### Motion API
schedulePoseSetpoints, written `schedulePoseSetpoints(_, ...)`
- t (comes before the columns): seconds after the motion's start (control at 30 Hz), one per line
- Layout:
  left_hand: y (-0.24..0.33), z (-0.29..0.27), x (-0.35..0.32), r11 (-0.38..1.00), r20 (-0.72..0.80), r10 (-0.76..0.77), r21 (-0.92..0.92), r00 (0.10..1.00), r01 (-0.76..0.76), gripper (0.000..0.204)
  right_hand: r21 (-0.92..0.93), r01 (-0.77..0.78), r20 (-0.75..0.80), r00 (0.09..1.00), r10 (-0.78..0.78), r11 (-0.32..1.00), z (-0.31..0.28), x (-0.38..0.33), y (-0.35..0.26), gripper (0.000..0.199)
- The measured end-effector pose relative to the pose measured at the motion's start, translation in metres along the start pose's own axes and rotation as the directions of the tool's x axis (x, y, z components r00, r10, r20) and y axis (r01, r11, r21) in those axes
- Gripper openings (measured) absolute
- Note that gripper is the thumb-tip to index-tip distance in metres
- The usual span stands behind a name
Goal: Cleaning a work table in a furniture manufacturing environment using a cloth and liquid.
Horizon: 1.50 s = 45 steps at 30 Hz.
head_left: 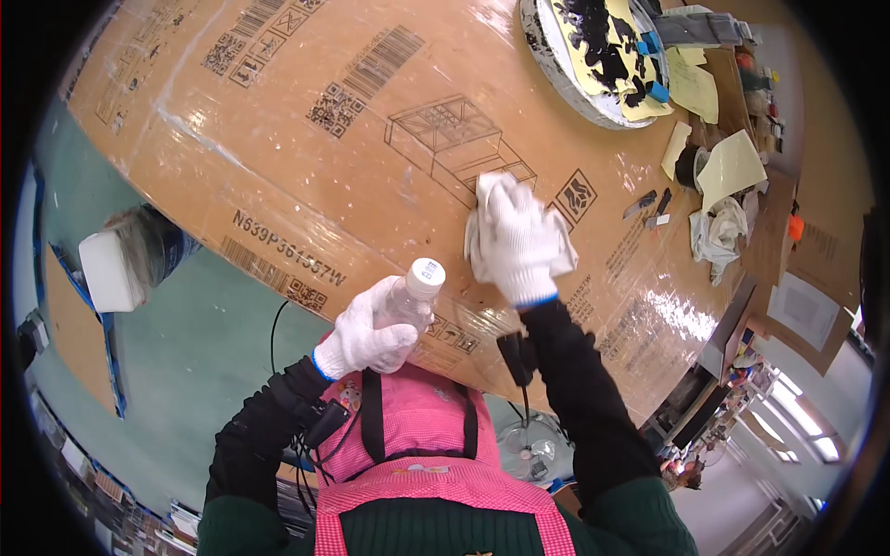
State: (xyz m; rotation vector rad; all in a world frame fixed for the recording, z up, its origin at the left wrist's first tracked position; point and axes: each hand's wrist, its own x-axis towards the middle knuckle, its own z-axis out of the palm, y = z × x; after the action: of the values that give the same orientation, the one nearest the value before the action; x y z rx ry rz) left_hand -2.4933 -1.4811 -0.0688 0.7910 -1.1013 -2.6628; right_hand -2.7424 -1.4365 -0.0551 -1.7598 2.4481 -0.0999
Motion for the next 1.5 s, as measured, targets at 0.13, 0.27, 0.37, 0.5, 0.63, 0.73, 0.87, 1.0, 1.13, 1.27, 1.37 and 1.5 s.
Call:
schedulePoseSetpoints(0.13, -0.002, -0.001, 0.000, 0.999, -0.036, -0.005, 0.037, 0.999, 0.006, 0.070, 0.028, 0.012, 0.020, 1.000, -0.013, 1.000, 0.009, -0.033, -0.006, 0.046)
schedulePoseSetpoints(0.27, 0.002, 0.010, 0.016, 0.999, -0.035, -0.034, -0.013, 0.999, 0.034, 0.066, 0.000, 0.056, -0.045, 0.997, -0.056, 0.998, -0.002, 0.023, 0.002, 0.033)
schedulePoseSetpoints(0.37, -0.013, 0.019, 0.026, 0.990, -0.055, -0.050, -0.133, 0.997, 0.042, 0.054, 0.016, -0.045, 0.001, 0.999, 0.045, 0.999, -0.022, 0.050, 0.020, 0.033)
schedulePoseSetpoints(0.5, -0.004, 0.052, 0.046, 0.840, 0.033, -0.336, -0.442, 0.941, 0.315, 0.053, 0.194, -0.239, -0.231, 0.931, 0.281, 0.951, -0.012, 0.003, 0.086, 0.037)
schedulePoseSetpoints(0.63, -0.010, 0.063, 0.059, 0.550, 0.138, -0.434, -0.742, 0.890, 0.384, 0.051, 0.363, -0.391, -0.245, 0.835, 0.492, 0.846, 0.012, -0.036, 0.104, 0.036)
schedulePoseSetpoints(0.73, -0.010, 0.062, 0.064, 0.637, 0.094, -0.400, -0.686, 0.912, 0.350, 0.051, 0.301, -0.395, -0.253, 0.844, 0.472, 0.868, 0.012, -0.036, 0.101, 0.030)
schedulePoseSetpoints(0.87, -0.009, 0.066, 0.050, 0.689, 0.089, -0.438, -0.607, 0.895, 0.397, 0.050, 0.330, -0.354, -0.298, 0.841, 0.452, 0.875, 0.012, -0.037, 0.102, 0.031)
schedulePoseSetpoints(1.0, -0.012, 0.069, 0.035, 0.657, 0.100, -0.537, -0.574, 0.838, 0.489, 0.048, 0.398, -0.336, -0.310, 0.827, 0.470, 0.854, 0.013, -0.037, 0.104, 0.032)
schedulePoseSetpoints(1.13, -0.013, 0.065, 0.033, 0.756, 0.035, -0.449, -0.518, 0.893, 0.400, 0.050, 0.289, -0.310, -0.321, 0.860, 0.397, 0.906, 0.008, -0.035, 0.107, 0.034)
schedulePoseSetpoints(1.27, -0.008, 0.049, 0.012, 0.963, 0.105, -0.249, -0.085, 0.963, 0.258, 0.059, 0.212, -0.341, -0.054, 0.932, 0.360, 0.916, -0.012, -0.020, 0.074, 0.036)
schedulePoseSetpoints(1.37, 0.004, 0.041, -0.005, 0.935, 0.235, -0.307, -0.106, 0.922, 0.339, 0.067, 0.219, 0.028, -0.100, 0.995, -0.006, 0.975, -0.007, -0.003, 0.013, 0.037)
schedulePoseSetpoints(1.5, 0.013, 0.030, -0.012, 0.941, 0.342, -0.316, -0.009, 0.885, 0.340, 0.065, 0.232, 0.181, -0.091, 0.982, -0.164, 0.956, 0.013, 0.026, -0.023, 0.029)
